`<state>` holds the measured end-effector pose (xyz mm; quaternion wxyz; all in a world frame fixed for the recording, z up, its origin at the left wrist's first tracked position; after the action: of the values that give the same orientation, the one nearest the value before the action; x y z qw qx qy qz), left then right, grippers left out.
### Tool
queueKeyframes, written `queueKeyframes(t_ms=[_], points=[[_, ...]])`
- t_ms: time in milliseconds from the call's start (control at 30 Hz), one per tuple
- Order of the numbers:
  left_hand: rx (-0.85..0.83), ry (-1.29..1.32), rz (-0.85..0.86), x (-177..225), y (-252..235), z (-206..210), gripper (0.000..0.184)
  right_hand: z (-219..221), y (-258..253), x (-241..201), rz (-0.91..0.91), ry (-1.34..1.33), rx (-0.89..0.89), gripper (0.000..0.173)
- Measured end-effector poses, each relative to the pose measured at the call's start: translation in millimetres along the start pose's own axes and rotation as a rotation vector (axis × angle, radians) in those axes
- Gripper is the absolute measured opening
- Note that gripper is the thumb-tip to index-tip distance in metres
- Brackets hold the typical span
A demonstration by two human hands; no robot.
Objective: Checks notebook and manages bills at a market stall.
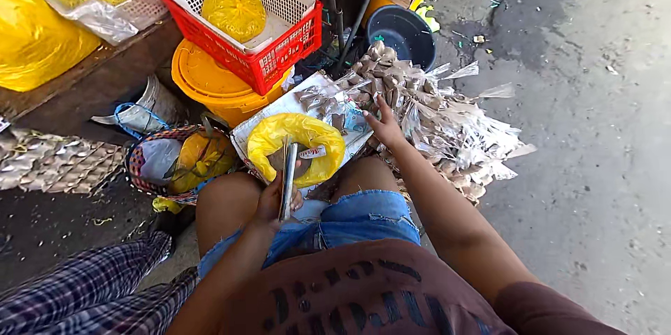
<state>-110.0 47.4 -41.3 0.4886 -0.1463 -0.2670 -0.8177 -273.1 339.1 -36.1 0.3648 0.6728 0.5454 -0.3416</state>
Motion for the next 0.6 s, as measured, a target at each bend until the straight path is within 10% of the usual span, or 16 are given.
queueKeyframes(t_ms=[100, 300, 433, 600], points=[[-0.036, 0.036, -0.017, -2.8, -12.4, 1.5, 0.050, -8.3, 33.5, -18.3, -0.011, -0.180, 0.182, 0.064], [0.205, -0.227, 0.021, 4.6, -20.5, 2.8, 0.041, 102.7, 149.0, -118.0, -0.086, -0.387, -0.508, 0.064], [0.189, -0.569, 0.118, 23.5, -13.8, 31.5, 0.052, 112.4, 158.1, -122.9, 0.088, -0.509, -0.537, 0.034], [0.169, -0.994, 0.056, 22.0, -1.2, 46.5, 0.135, 118.4, 169.9, -127.2, 0.023, -0.520, -0.682, 0.060]])
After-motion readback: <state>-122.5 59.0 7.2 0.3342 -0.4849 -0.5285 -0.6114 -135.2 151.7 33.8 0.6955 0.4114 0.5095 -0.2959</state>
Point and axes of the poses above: each hand's wrist, its own y-axis away from the middle knuckle, its own z-axis out of the palm, x = y × z, the point moved 10 cm from there along -y, towards the middle knuckle, and after that the axes turned 3 degrees about x, right-handed, at the moved point
